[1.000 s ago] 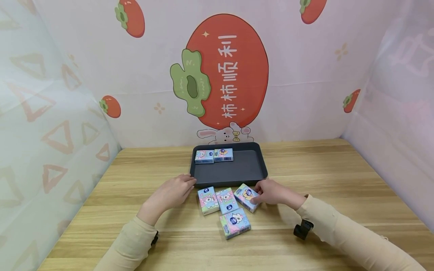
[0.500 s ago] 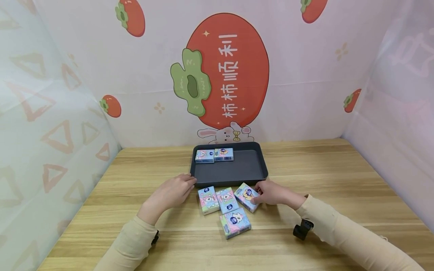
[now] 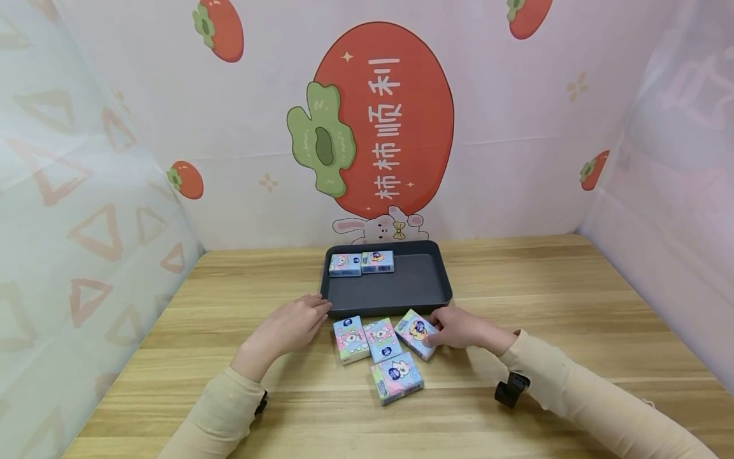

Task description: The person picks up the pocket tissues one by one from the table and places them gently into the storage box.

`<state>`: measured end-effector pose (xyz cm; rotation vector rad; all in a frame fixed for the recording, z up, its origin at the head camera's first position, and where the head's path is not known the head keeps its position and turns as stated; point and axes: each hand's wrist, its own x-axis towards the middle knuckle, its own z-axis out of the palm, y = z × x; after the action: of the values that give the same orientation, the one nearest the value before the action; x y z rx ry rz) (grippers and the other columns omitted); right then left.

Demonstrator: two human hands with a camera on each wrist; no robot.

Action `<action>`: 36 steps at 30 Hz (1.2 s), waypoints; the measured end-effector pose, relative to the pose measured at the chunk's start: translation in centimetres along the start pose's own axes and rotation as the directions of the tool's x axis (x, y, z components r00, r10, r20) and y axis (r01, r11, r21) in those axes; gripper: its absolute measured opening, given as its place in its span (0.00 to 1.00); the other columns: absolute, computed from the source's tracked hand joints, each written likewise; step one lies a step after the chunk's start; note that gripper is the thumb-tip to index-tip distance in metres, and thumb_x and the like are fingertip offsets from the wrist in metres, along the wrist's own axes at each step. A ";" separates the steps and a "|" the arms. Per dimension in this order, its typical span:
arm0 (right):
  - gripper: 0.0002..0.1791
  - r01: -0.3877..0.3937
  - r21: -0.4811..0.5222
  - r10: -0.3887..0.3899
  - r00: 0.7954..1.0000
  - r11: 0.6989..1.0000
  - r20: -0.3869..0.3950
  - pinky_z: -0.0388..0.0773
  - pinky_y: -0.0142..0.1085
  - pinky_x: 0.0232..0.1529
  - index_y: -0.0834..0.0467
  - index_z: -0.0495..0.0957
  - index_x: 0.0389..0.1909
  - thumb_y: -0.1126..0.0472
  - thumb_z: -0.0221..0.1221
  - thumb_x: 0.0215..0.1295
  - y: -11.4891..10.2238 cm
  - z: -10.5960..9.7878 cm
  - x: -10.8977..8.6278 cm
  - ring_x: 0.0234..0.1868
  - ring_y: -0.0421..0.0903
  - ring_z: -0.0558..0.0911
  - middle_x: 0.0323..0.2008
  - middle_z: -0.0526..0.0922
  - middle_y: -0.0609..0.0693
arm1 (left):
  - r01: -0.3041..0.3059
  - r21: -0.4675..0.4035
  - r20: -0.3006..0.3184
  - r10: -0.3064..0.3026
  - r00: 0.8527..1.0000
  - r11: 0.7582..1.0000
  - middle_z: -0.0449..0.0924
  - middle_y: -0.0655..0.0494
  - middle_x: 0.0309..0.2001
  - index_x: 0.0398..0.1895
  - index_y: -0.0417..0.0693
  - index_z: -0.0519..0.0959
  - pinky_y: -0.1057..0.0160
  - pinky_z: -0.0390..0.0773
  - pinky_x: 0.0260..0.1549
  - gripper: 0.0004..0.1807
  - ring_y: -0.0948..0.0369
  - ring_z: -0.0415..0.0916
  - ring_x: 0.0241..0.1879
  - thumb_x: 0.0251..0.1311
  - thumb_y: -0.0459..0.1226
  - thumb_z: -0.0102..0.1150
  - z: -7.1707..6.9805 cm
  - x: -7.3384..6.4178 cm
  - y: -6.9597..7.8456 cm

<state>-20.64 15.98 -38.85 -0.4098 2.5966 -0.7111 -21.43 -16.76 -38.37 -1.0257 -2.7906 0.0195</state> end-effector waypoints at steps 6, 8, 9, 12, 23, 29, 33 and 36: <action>0.20 -0.004 -0.009 0.004 1.000 1.000 -0.001 0.71 0.34 0.34 0.65 0.75 0.45 0.55 0.65 0.58 0.0 -0.1 -0.2 0.34 0.44 0.72 0.34 0.76 0.50 | -0.001 0.004 0.002 0.001 1.000 1.000 0.80 0.40 0.50 0.49 0.35 0.80 0.51 0.79 0.52 0.14 0.47 0.78 0.52 0.64 0.34 0.54 0.0 0.0 0.0; 0.20 -0.018 0.013 0.018 1.000 1.000 -0.001 0.71 0.33 0.33 0.65 0.75 0.45 0.55 0.65 0.58 0.0 -0.1 -0.1 0.34 0.44 0.72 0.34 0.76 0.50 | -0.002 0.004 0.000 0.002 1.000 1.000 0.80 0.40 0.50 0.49 0.35 0.80 0.51 0.79 0.52 0.14 0.47 0.78 0.52 0.64 0.34 0.54 0.0 0.0 0.0; 0.20 -0.025 0.027 0.025 1.000 0.999 -0.001 0.72 0.33 0.33 0.65 0.75 0.45 0.55 0.66 0.57 0.1 -0.1 -0.1 0.34 0.43 0.73 0.34 0.76 0.50 | -0.003 0.005 -0.001 0.003 1.000 1.000 0.80 0.40 0.50 0.49 0.35 0.80 0.51 0.80 0.52 0.14 0.47 0.78 0.52 0.64 0.34 0.54 0.0 0.0 0.0; 0.21 -0.047 0.076 0.047 0.999 0.996 -0.003 0.71 0.31 0.30 0.65 0.75 0.45 0.56 0.66 0.57 0.2 0.0 -0.1 0.31 0.42 0.74 0.32 0.76 0.50 | -0.007 0.008 -0.003 0.007 1.000 1.000 0.80 0.40 0.50 0.49 0.35 0.80 0.51 0.80 0.52 0.14 0.47 0.78 0.52 0.64 0.34 0.54 0.0 0.0 -0.1; 0.22 -0.072 0.194 0.080 0.996 0.978 -0.031 0.78 0.32 0.30 0.65 0.75 0.48 0.56 0.66 0.57 0.8 0.4 -0.5 0.28 0.42 0.81 0.35 0.78 0.52 | -0.028 0.018 -0.024 0.028 0.999 0.999 0.81 0.41 0.49 0.48 0.35 0.81 0.51 0.80 0.51 0.14 0.47 0.78 0.51 0.63 0.33 0.54 0.2 -0.1 -0.1; 0.23 -0.056 0.241 0.070 0.996 0.969 -0.051 0.81 0.33 0.31 0.66 0.76 0.48 0.57 0.67 0.56 1.1 0.2 -0.6 0.28 0.42 0.82 0.37 0.79 0.54 | -0.024 0.015 -0.019 0.024 1.000 1.000 0.81 0.41 0.49 0.48 0.35 0.80 0.51 0.80 0.51 0.14 0.47 0.78 0.51 0.63 0.33 0.54 0.3 -0.1 -0.1; 0.22 -0.037 0.236 0.058 0.995 0.971 -0.081 0.80 0.32 0.31 0.65 0.77 0.47 0.56 0.68 0.55 1.3 -0.1 -0.7 0.29 0.42 0.81 0.36 0.79 0.53 | -0.026 0.017 -0.024 0.027 0.999 1.000 0.81 0.41 0.49 0.48 0.35 0.81 0.51 0.80 0.51 0.14 0.47 0.78 0.51 0.63 0.33 0.54 0.2 -0.1 -0.1; 0.21 -0.026 0.198 0.047 0.993 0.980 -0.105 0.77 0.32 0.31 0.63 0.78 0.45 0.55 0.68 0.54 1.3 -0.4 -0.8 0.32 0.42 0.78 0.34 0.79 0.51 | -0.025 0.013 -0.026 0.025 0.999 1.000 0.81 0.40 0.49 0.48 0.35 0.80 0.51 0.80 0.51 0.14 0.47 0.78 0.51 0.63 0.33 0.54 0.1 -0.1 -0.1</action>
<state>-20.35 17.59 -38.97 -0.2680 2.5949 -0.9919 -21.43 -16.94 -38.53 -1.0504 -2.7503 0.0268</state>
